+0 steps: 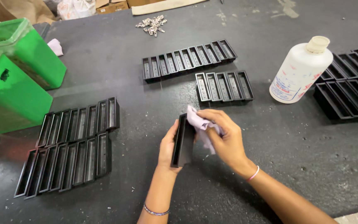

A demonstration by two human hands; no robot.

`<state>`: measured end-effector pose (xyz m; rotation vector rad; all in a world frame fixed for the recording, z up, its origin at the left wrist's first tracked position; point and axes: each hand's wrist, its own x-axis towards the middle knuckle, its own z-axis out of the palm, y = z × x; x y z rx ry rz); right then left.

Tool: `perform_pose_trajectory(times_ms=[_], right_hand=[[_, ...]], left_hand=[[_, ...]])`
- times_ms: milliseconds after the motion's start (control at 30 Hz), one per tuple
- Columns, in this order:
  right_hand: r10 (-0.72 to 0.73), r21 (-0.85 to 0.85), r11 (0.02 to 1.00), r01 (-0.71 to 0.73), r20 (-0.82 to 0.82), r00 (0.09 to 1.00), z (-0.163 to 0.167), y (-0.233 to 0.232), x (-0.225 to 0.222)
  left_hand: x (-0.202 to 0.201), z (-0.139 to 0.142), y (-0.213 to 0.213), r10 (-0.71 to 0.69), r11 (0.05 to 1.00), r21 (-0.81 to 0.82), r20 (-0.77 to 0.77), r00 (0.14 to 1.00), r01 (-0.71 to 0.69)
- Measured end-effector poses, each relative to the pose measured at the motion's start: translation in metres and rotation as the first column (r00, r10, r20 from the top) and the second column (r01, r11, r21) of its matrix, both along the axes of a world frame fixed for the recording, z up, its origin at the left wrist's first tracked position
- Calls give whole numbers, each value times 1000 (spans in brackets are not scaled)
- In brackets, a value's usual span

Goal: The person wipes multiple black rectangular plastic parts with a cloth on a workbench. They pick up each part, wipe its surfaces, and place it back on the table, repeating the process for several items.

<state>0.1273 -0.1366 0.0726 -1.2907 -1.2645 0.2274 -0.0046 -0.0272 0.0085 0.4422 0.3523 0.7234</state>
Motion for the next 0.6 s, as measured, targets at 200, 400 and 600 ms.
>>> perform_pose_trajectory(times_ms=[200, 400, 600], right_hand=[[-2, 3, 1000, 1, 119, 993, 5, 0, -2], [59, 3, 998, -62, 257, 965, -2, -4, -15], [283, 61, 943, -327, 369, 886, -6, -11, -42]], left_hand=[[4, 4, -7, 4, 998, -58, -57, 998, -7], [-2, 21, -7, 3, 1000, 27, 84, 996, -6], [-20, 37, 6, 110, 992, 57, 104, 988, -116]])
